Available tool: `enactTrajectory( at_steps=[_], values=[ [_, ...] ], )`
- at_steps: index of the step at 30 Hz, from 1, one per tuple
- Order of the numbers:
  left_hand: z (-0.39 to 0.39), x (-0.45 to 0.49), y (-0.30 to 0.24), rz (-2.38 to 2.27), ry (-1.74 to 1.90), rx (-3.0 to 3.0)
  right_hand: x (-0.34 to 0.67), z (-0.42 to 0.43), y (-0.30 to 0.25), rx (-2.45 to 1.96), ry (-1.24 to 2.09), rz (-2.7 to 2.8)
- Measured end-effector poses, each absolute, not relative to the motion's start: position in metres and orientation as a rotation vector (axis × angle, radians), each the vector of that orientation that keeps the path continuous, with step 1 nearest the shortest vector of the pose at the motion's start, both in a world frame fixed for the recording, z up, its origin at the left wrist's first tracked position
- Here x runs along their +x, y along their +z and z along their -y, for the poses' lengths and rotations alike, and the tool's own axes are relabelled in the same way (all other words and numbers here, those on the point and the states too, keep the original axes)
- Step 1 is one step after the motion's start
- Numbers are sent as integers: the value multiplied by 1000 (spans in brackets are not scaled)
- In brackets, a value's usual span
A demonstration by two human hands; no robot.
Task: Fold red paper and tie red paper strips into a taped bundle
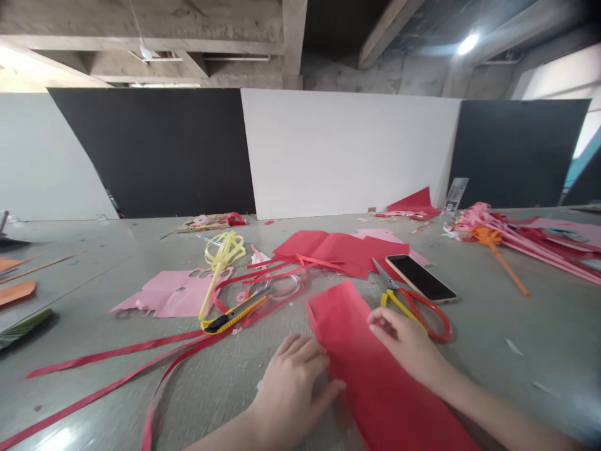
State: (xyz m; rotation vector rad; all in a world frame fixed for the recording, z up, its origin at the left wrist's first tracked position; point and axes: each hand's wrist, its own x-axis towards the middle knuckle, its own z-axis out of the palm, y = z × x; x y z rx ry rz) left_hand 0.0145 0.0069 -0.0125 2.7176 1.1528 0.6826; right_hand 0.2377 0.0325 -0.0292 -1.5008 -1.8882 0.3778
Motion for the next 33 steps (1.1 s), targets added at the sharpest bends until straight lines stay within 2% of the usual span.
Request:
enactTrajectory(
  at_steps=[17,33],
  values=[
    [-7,11,-17,-1083,654,2798,235,-27,-34,-1605,235,1973],
    [-8,11,-16,-1090,639,2778,232,-23,-29,-1705,327,1954]
  ],
)
